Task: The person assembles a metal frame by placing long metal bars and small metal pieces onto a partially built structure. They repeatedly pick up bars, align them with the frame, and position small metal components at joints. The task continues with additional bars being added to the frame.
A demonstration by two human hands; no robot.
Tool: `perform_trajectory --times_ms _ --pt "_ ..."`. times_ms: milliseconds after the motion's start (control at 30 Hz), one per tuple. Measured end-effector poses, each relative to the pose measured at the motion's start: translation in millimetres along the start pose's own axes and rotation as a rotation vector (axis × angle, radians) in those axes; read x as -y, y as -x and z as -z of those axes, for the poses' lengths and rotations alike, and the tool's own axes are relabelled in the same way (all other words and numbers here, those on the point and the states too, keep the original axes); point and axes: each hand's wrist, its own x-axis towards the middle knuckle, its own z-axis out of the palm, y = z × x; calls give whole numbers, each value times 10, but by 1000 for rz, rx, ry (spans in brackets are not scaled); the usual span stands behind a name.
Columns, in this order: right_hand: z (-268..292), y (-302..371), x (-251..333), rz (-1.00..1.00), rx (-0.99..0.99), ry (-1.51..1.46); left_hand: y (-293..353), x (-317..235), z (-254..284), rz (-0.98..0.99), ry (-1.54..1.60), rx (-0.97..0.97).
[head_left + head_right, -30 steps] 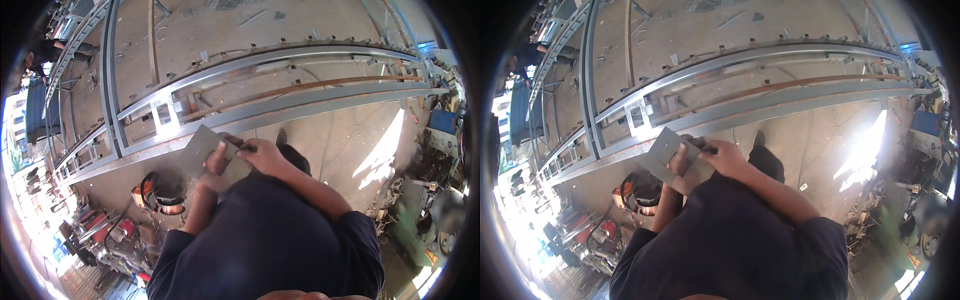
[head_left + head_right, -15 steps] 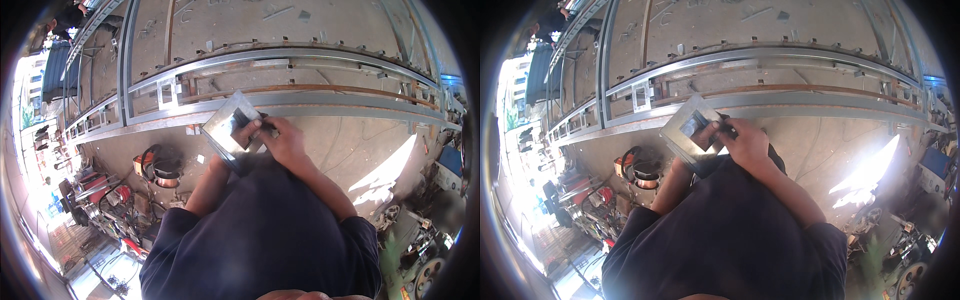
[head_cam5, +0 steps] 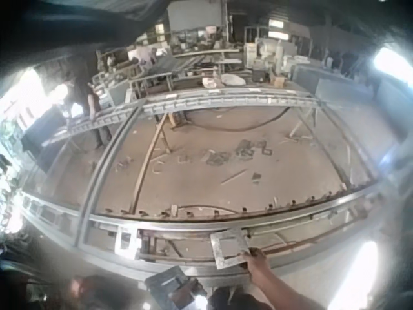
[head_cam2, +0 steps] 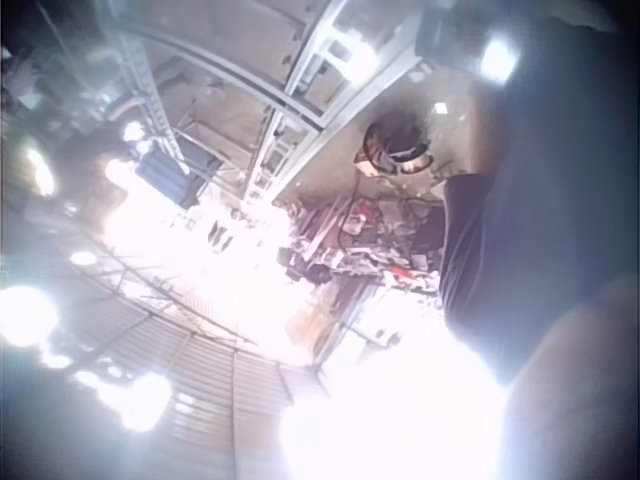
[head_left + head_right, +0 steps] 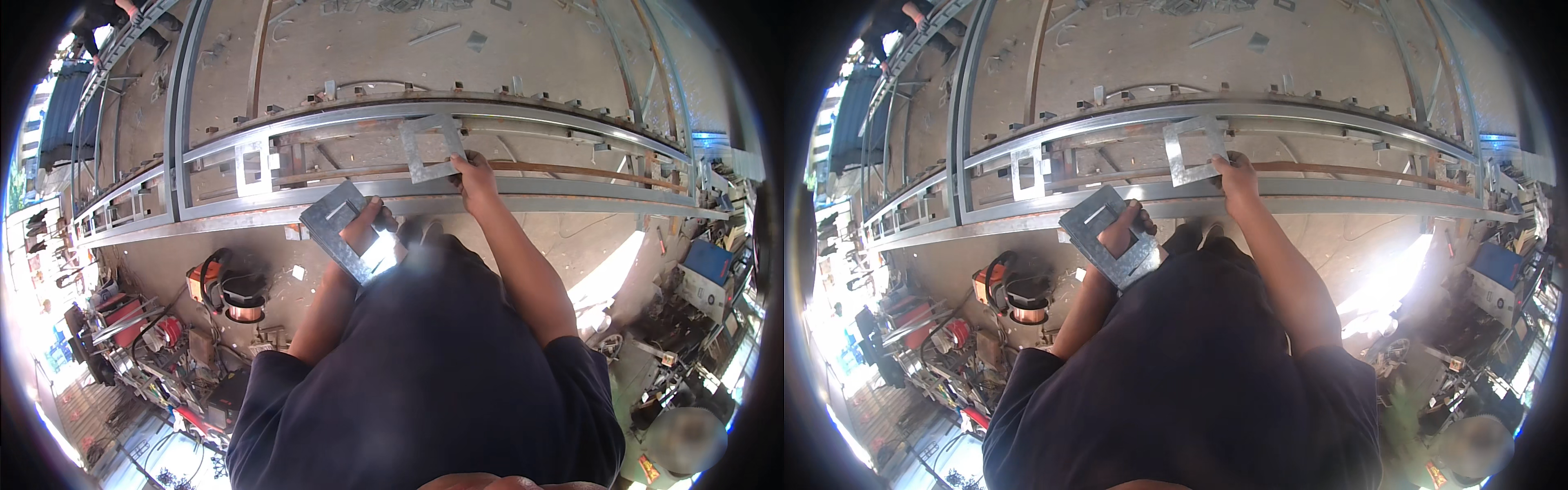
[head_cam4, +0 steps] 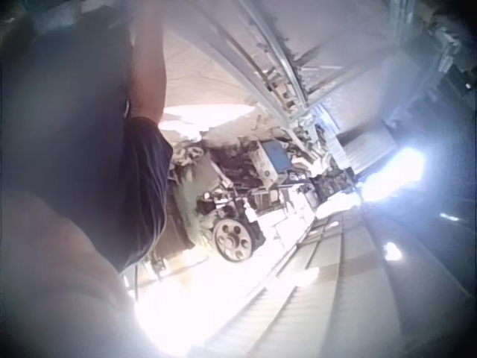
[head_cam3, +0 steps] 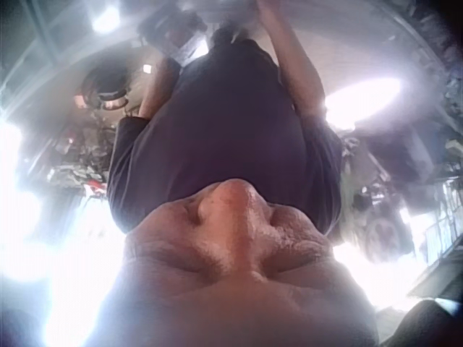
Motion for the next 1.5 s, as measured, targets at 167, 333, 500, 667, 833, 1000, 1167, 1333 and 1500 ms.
perform_trajectory --times_ms 167,333,500,667,833,1000,1167,1333,1500 --pt "-203 -37 -100 103 -125 613 -91 -191 96 -2 48 -4" --pt "-396 247 179 452 -191 1545 -267 -287 219 25 24 34" --pt "-370 44 -19 932 137 1616 -430 -357 200 53 106 67" --pt "-283 -130 -2 924 142 1610 -531 -400 211 36 124 108" --pt "-228 -236 47 910 170 1638 -582 -453 168 25 65 125" --pt "-187 -288 9 905 146 1648 -572 -522 -1 -10 45 42" --pt "-225 -234 87 866 156 1728 -572 -504 16 0 56 59" --pt "-120 -276 104 920 146 1690 -579 -468 87 -68 -16 55" --pt "-66 -286 117 1049 144 1788 -502 -426 35 -126 -55 33"
